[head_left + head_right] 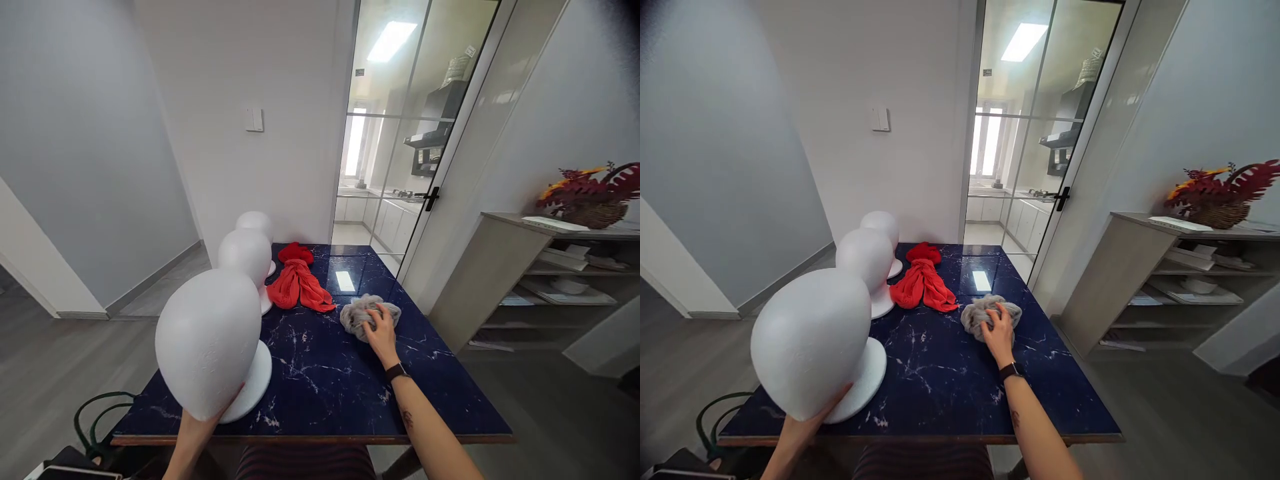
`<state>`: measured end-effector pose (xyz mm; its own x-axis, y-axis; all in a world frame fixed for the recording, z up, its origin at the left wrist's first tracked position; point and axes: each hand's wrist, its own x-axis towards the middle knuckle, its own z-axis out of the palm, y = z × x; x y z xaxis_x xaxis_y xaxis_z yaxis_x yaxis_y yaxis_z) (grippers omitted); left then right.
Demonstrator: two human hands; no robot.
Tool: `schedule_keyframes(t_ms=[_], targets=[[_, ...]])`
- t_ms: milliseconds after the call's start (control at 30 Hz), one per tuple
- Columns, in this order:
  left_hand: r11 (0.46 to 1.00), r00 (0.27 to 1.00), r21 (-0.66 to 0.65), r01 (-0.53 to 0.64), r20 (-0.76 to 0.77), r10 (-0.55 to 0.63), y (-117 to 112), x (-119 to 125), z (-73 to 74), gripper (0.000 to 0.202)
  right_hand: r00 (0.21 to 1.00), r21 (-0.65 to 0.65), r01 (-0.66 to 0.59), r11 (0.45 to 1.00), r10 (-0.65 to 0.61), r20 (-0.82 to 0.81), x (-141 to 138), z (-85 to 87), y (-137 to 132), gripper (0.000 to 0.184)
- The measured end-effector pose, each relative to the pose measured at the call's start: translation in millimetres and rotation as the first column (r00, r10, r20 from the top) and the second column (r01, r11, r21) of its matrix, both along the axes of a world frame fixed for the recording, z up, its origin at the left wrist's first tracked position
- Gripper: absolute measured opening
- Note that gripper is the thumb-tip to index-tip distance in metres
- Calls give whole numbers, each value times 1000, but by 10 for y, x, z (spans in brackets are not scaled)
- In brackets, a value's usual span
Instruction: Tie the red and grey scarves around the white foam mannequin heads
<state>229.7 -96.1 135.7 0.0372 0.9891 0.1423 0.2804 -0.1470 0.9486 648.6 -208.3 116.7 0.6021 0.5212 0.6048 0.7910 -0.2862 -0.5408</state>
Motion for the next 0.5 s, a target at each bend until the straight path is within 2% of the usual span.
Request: schedule_keyframes(t_ms=[100,200,233,300,400,500], targets=[[996,996,-17,87,-27,-87,-52,167,-145,69,996,-297,-32,954,56,71,-178,12,87,42],[967,969,75,243,-57,-239,-36,542,-181,63,994,-431,39,901,10,112,-208,18,121,46],[944,950,116,309,-74,-302,-19,704,-162,61,993,-449,71,891,-22,113,-196,22,125,43],[912,932,193,362,-93,-351,23,1048,-97,57,990,-465,130,876,-91,105,-158,31,121,38],[895,939,284,344,-82,-334,63,1507,13,68,980,-450,199,871,-171,102,-105,36,89,37],[881,944,341,327,-73,-322,54,1797,83,82,966,-415,256,873,-245,82,-72,31,34,36]])
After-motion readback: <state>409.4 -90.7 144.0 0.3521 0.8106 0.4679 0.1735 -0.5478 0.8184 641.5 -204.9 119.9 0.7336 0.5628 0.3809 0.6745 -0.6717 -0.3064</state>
